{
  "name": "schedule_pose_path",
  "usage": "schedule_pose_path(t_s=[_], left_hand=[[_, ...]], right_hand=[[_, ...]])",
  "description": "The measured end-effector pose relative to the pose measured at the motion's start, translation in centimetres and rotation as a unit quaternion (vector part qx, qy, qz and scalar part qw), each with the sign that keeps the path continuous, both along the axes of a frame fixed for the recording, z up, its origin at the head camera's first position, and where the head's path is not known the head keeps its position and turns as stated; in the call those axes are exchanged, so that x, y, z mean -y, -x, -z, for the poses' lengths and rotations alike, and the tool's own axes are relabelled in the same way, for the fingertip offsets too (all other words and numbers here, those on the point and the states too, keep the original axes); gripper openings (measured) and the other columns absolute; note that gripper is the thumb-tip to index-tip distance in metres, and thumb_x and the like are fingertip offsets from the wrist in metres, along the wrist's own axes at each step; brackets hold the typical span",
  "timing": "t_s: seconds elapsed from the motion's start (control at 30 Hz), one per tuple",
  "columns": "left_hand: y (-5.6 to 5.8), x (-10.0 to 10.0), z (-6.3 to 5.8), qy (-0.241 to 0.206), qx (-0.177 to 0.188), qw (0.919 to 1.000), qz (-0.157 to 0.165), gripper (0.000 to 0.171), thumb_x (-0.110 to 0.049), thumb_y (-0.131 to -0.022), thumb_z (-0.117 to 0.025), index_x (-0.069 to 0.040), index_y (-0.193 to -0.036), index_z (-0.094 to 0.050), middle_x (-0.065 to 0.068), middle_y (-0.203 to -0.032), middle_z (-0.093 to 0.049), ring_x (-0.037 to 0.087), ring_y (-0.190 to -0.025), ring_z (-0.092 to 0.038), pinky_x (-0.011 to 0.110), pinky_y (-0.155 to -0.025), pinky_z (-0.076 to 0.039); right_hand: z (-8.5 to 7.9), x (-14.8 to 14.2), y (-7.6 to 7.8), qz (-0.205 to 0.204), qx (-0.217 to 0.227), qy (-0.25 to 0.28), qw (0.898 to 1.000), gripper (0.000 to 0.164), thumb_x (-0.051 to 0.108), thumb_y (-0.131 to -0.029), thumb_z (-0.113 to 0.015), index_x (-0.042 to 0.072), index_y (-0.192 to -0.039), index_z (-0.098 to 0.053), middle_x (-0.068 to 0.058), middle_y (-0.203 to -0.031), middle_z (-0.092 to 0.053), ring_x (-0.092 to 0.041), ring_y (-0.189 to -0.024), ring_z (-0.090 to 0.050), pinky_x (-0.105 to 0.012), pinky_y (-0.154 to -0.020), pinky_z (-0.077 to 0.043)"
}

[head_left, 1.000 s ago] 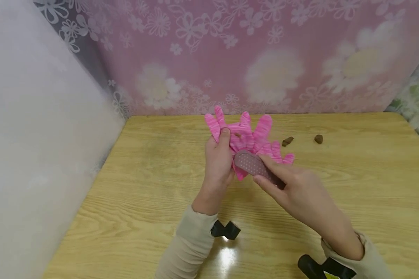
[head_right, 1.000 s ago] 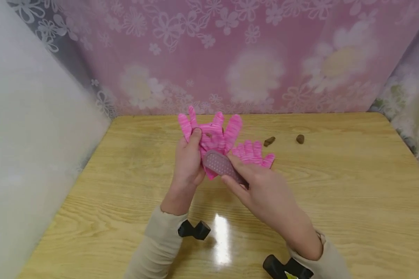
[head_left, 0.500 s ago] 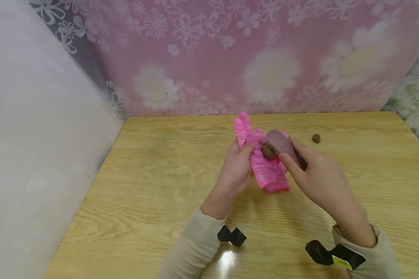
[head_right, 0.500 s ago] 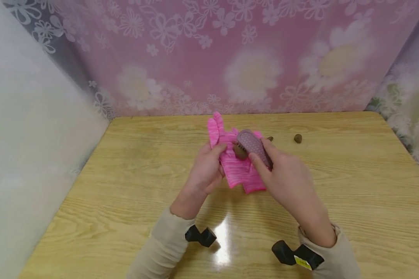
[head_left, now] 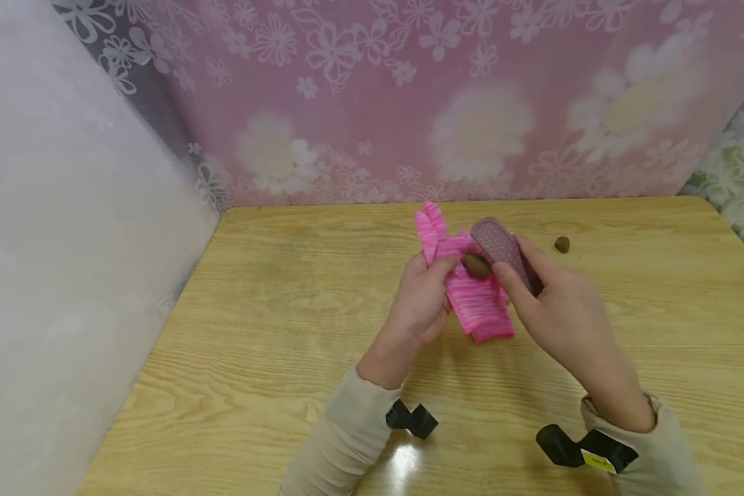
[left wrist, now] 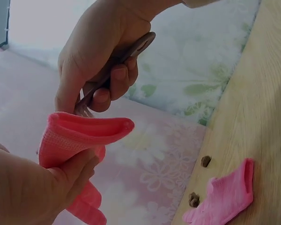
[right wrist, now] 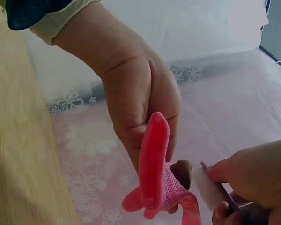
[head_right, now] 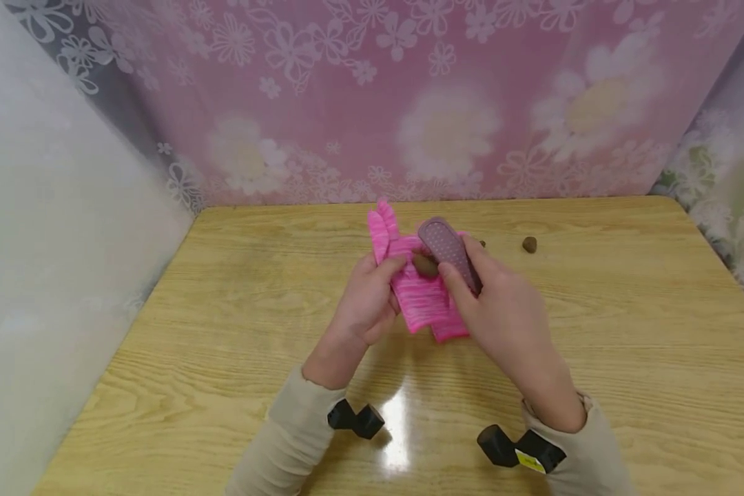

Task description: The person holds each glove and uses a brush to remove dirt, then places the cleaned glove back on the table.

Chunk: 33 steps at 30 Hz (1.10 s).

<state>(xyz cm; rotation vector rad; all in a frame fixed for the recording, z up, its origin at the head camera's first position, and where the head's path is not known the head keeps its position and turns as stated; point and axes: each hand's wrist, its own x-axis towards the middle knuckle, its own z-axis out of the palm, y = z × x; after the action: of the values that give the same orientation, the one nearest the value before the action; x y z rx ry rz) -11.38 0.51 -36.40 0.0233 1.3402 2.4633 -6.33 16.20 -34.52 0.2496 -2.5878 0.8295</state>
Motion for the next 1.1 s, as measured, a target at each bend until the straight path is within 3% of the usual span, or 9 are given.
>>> schedule_pose_path(t_s=[0.13,0.27,0.4,0.47,0.57,0.8,0.97,1.03,1.1], left_hand=[[0.2,0.1,0.1,-0.026,0.039,0.9988,0.008,0.025,-0.006,-0.104,-0.038,0.005,-0.123,-0.049,0.017,-0.107,-0.064,0.033,-0.115,-0.062,0.040,-0.092,-0.054],[0.4,0.1,0.0,-0.045,0.062,0.9971,0.001,0.023,-0.006,-0.104,-0.038,0.004,-0.122,-0.049,0.015,-0.108,-0.063,0.030,-0.118,-0.061,0.039,-0.095,-0.052],[0.1,0.3,-0.5,-0.014,0.025,0.9996,0.003,0.027,-0.004,-0.104,-0.036,0.006,-0.125,-0.050,0.011,-0.103,-0.062,0.019,-0.100,-0.066,0.031,-0.086,-0.057],[-0.1,0.4,-0.8,0.016,-0.014,0.9997,-0.006,0.027,-0.002,-0.103,-0.037,0.009,-0.123,-0.052,0.008,-0.092,-0.060,0.011,-0.077,-0.062,0.022,-0.070,-0.057],[-0.4,0.4,-1.1,0.047,-0.064,0.9962,-0.037,0.027,0.000,-0.102,-0.039,0.011,-0.121,-0.056,0.006,-0.088,-0.058,0.006,-0.067,-0.054,0.017,-0.058,-0.049],[-0.6,0.3,-1.1,0.073,-0.131,0.9863,-0.067,0.032,0.003,-0.101,-0.039,0.010,-0.126,-0.058,0.015,-0.117,-0.063,0.016,-0.105,-0.061,0.029,-0.090,-0.054],[-0.5,-0.1,-0.5,0.072,-0.123,0.9873,-0.071,0.029,0.004,-0.099,-0.042,0.012,-0.121,-0.059,0.016,-0.107,-0.064,0.012,-0.090,-0.061,0.025,-0.079,-0.055],[-0.5,-0.2,-0.3,0.064,-0.102,0.9908,-0.062,0.029,0.004,-0.098,-0.043,0.012,-0.121,-0.059,0.013,-0.104,-0.065,0.011,-0.087,-0.061,0.023,-0.078,-0.054],[-0.4,-0.2,-0.2,0.065,-0.079,0.9932,-0.055,0.026,0.004,-0.097,-0.045,0.011,-0.118,-0.060,0.009,-0.092,-0.064,0.008,-0.073,-0.058,0.019,-0.066,-0.052]], right_hand=[[-0.4,-0.4,-0.4,-0.001,-0.001,0.025,1.000,0.047,0.024,-0.097,-0.065,0.002,-0.138,-0.056,-0.026,-0.097,-0.069,-0.028,-0.068,-0.062,-0.027,-0.054,-0.045],[-1.0,-1.0,-1.1,-0.029,-0.004,0.003,1.000,0.048,0.020,-0.093,-0.071,0.003,-0.136,-0.059,-0.023,-0.099,-0.071,-0.023,-0.068,-0.061,-0.018,-0.053,-0.043],[-1.0,-0.6,-1.5,-0.066,-0.013,-0.057,0.996,0.051,0.022,-0.088,-0.076,0.004,-0.134,-0.062,-0.020,-0.105,-0.072,-0.017,-0.069,-0.061,-0.028,-0.055,-0.048],[-0.7,0.0,-1.3,-0.070,-0.016,-0.059,0.996,0.051,0.024,-0.089,-0.075,0.003,-0.134,-0.061,-0.020,-0.104,-0.073,-0.017,-0.067,-0.059,-0.033,-0.055,-0.048],[-0.1,0.9,-0.9,-0.063,-0.030,-0.026,0.997,0.048,0.021,-0.093,-0.070,0.001,-0.135,-0.059,-0.018,-0.095,-0.072,-0.018,-0.066,-0.057,-0.032,-0.056,-0.047],[1.2,1.5,0.1,-0.023,-0.087,0.060,0.994,0.043,0.010,-0.094,-0.067,-0.004,-0.133,-0.059,-0.021,-0.086,-0.071,-0.017,-0.062,-0.056,-0.013,-0.054,-0.040],[0.9,0.3,0.4,0.007,-0.036,0.093,0.995,0.042,0.020,-0.099,-0.061,0.000,-0.136,-0.058,-0.022,-0.088,-0.070,-0.006,-0.060,-0.053,-0.010,-0.052,-0.039],[0.8,-0.2,0.5,0.008,-0.025,0.082,0.996,0.043,0.023,-0.100,-0.060,-0.001,-0.136,-0.058,-0.023,-0.089,-0.070,-0.007,-0.059,-0.054,-0.011,-0.050,-0.039],[0.6,-0.6,0.5,0.008,-0.015,0.067,0.998,0.045,0.025,-0.100,-0.060,-0.001,-0.136,-0.057,-0.024,-0.090,-0.070,-0.015,-0.059,-0.055,-0.014,-0.049,-0.039]])
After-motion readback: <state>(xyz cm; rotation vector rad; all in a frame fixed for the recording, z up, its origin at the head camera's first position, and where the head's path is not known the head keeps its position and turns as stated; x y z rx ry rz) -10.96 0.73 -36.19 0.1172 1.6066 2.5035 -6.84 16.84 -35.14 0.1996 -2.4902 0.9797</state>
